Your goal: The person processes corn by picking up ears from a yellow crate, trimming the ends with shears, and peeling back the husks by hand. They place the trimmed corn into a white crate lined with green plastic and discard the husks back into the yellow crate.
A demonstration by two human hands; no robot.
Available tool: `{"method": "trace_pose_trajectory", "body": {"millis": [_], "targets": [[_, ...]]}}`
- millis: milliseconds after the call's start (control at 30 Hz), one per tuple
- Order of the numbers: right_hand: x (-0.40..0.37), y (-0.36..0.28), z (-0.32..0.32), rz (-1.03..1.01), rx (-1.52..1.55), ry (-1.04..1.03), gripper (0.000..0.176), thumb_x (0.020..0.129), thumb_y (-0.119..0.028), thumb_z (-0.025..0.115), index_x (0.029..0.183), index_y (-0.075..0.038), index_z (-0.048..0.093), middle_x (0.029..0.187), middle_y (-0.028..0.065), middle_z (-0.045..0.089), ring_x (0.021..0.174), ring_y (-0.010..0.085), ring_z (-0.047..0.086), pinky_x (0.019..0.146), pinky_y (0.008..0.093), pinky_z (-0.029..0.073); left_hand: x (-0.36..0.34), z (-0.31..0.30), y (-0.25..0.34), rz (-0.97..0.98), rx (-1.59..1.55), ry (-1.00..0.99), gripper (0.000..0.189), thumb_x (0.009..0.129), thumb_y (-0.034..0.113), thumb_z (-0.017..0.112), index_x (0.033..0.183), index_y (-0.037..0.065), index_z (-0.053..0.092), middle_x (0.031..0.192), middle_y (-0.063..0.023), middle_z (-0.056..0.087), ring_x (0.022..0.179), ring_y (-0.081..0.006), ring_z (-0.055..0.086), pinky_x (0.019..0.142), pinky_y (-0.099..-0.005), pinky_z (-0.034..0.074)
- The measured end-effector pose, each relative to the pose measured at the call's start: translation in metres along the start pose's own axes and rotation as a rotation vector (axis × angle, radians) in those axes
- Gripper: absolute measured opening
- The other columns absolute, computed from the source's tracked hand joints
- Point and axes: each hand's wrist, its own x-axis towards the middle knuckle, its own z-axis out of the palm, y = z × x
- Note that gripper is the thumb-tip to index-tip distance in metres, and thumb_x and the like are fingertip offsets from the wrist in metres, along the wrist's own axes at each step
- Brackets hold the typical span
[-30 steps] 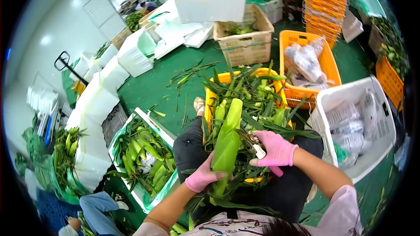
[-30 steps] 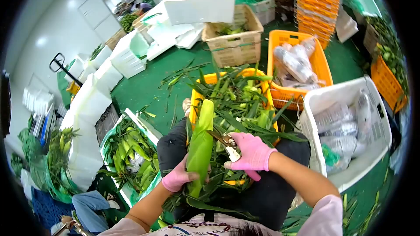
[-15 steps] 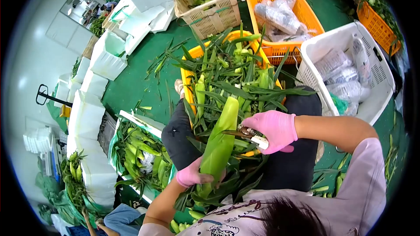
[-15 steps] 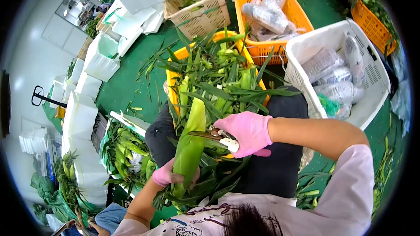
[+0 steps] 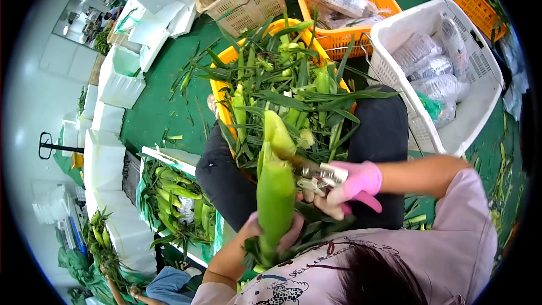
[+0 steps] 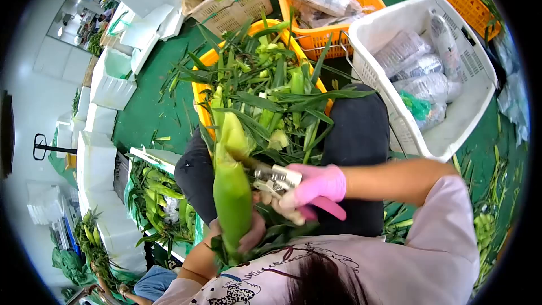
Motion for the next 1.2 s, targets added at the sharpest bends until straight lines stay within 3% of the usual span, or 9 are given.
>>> {"method": "trace_pose_trajectory", "body": {"millis": [33,100,233,400,633,900,967,1133,1200], "targets": [[0.003,0.007,0.009,-0.023,0.445,-0.065,0.038,0.084,-0.015,0.068,0.116,-0.001,0.054,0.081,0.0067,0.060,0.067,0.0173,0.061,0.061,0.0314,0.053,-0.004,0.000,0.018,-0.016,0.136,0.092,0.091,0.074,0.027,0.084,0.151,0.013,0.039,0.090,-0.0179,0.063,0.074,-0.0277,0.066,0.062,-0.0331,0.054],[0.005,-0.017,0.014,-0.008,-0.188,0.168,0.041,0.085,-0.019,0.068,0.118,0.000,0.052,0.081,0.0092,0.061,0.069,0.0207,0.065,0.055,0.0315,0.054,-0.005,0.006,0.055,-0.087,0.403,0.269,0.092,0.069,0.021,0.085,0.147,0.001,0.042,0.102,-0.0195,0.065,0.082,-0.0315,0.067,0.069,-0.0375,0.055],[0.011,0.002,-0.003,-0.243,0.134,0.164,0.045,0.088,-0.024,0.067,0.121,0.000,0.049,0.082,0.0086,0.059,0.075,0.0230,0.063,0.061,0.0341,0.055,0.002,0.033,0.056,-0.008,1.156,0.838,0.125,0.065,0.004,0.085,0.162,0.003,0.007,0.154,-0.0108,0.041,0.138,-0.0186,0.040,0.112,-0.0335,0.036],[0.065,0.005,-0.028,-0.473,0.826,0.227,0.030,0.092,-0.029,0.062,0.111,-0.008,0.052,0.085,0.0045,0.055,0.082,0.0240,0.059,0.081,0.0464,0.053,0.015,0.013,0.033,0.692,0.875,0.624,0.070,0.075,-0.002,0.077,0.135,0.003,0.042,0.106,-0.0072,0.060,0.100,-0.0218,0.064,0.095,-0.0366,0.050],[0.063,-0.018,-0.120,-0.329,0.414,0.993,0.016,0.088,-0.022,0.060,0.095,-0.007,0.058,0.081,0.0100,0.065,0.076,0.0301,0.064,0.070,0.0457,0.054,0.017,0.014,0.106,0.873,1.921,0.954,0.055,0.073,0.006,0.083,0.120,0.005,0.053,0.120,-0.0130,0.061,0.123,-0.0336,0.057,0.110,-0.0439,0.041],[0.023,0.040,-0.058,-0.223,0.346,0.455,0.041,0.087,-0.018,0.070,0.124,-0.008,0.055,0.102,0.0102,0.067,0.089,0.0251,0.067,0.075,0.0444,0.059,0.046,0.030,0.136,0.730,2.971,0.595,0.041,0.066,0.010,0.075,0.103,0.021,0.062,0.118,-0.0008,0.062,0.119,-0.0278,0.059,0.112,-0.0631,0.028],[0.023,0.036,-0.049,-0.167,0.246,0.426,0.053,0.086,-0.024,0.073,0.133,-0.010,0.053,0.115,0.0069,0.066,0.101,0.0234,0.065,0.085,0.0408,0.056,0.059,0.013,0.128,0.464,2.874,0.485,0.032,0.075,0.009,0.065,0.103,0.022,0.062,0.122,-0.0078,0.060,0.123,-0.0326,0.056,0.110,-0.0649,0.030],[0.022,0.029,-0.039,-0.146,0.336,0.552,0.060,0.089,-0.028,0.073,0.140,-0.004,0.051,0.122,0.0089,0.066,0.111,0.0238,0.064,0.095,0.0396,0.053,0.101,0.033,0.098,0.175,2.452,1.367,0.075,0.072,-0.002,0.064,0.144,0.018,0.051,0.152,-0.0252,0.033,0.137,-0.0444,0.042,0.114,-0.0601,0.032],[0.022,0.030,-0.047,-0.179,0.391,0.660,0.060,0.091,-0.034,0.072,0.136,0.000,0.053,0.121,0.0108,0.066,0.110,0.0246,0.064,0.095,0.0408,0.053,0.080,0.011,0.081,0.684,1.809,1.334,0.066,0.081,0.001,0.062,0.145,0.006,0.047,0.147,-0.0245,0.041,0.135,-0.0386,0.046,0.110,-0.0413,0.042]]}}
